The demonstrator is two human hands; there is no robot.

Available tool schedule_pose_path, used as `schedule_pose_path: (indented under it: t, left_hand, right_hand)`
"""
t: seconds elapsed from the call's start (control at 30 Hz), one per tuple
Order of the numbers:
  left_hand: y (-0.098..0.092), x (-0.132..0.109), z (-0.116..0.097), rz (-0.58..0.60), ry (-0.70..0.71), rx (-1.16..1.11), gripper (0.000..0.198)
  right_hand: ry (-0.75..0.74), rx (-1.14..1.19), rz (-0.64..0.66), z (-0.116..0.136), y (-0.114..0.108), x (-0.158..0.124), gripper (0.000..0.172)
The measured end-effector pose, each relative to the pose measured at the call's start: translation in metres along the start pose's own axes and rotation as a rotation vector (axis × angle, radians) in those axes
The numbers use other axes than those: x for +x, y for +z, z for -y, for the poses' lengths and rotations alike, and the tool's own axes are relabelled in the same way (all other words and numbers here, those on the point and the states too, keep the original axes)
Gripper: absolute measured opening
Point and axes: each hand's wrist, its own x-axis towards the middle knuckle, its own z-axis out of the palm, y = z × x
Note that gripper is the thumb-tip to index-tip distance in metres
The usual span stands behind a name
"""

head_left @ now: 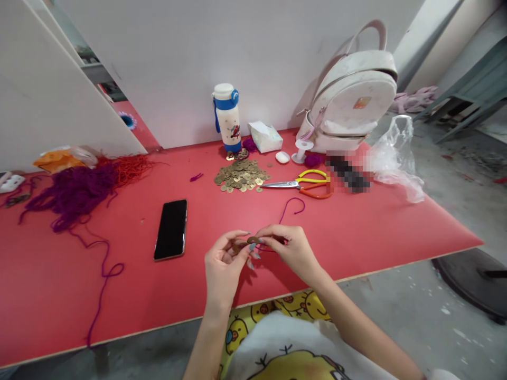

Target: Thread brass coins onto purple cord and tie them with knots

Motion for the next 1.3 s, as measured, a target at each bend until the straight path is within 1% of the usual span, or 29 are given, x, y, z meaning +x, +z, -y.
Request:
schedule_pose_path:
  t: [0.1, 0.23, 0.37, 0.43, 0.5, 0.77, 1.1, 1.3]
  left_hand:
    - [-0.0004, 0.0005, 0.0001, 0.003, 0.003, 0.002, 0.019]
    - [-0.0017, 0.0015, 0.0007, -0.005, 0.013, 0.008, 0.02]
    - [-0.0011, 0.0014, 0.0002, 0.005, 0.001, 0.001, 0.022]
    - [-0.0004, 0.001, -0.0006, 0.018, -0.008, -0.014, 0.023]
    - [0.0, 0.0006, -0.0015, 0.03, -0.017, -0.027, 0.025]
    - [0.0011, 0.0001, -0.0049, 0.02, -0.036, -0.074, 0.03]
    - [0.0011, 0.0021, -0.004, 0.045, -0.078, -0.101, 0.034]
    - [-0.0003, 0.0025, -0.0018, 0.073, -0.093, -0.114, 0.035]
  right_hand:
    - [-0.01, -0.007, 0.007, 0.0006, -0.0015, 0.0004, 0.02]
    - [0.032, 0.077, 0.04, 0.0009, -0.0014, -0.0003, 0.023]
    - [0.097, 0.168, 0.025, 0.0016, 0.0013, -0.0009, 0.014]
    - [0.11, 0.191, 0.009, 0.0019, 0.0025, -0.0007, 0.01]
    - [0.109, 0.204, -0.001, 0.0019, 0.0029, -0.0005, 0.009]
    - [0.113, 0.185, -0.012, 0.0019, 0.0, 0.0, 0.011]
    - [0.042, 0.134, -0.006, 0.0035, -0.0018, -0.0011, 0.013]
    - [0.009, 0.065, -0.015, 0.0059, -0.0004, -0.0008, 0.012]
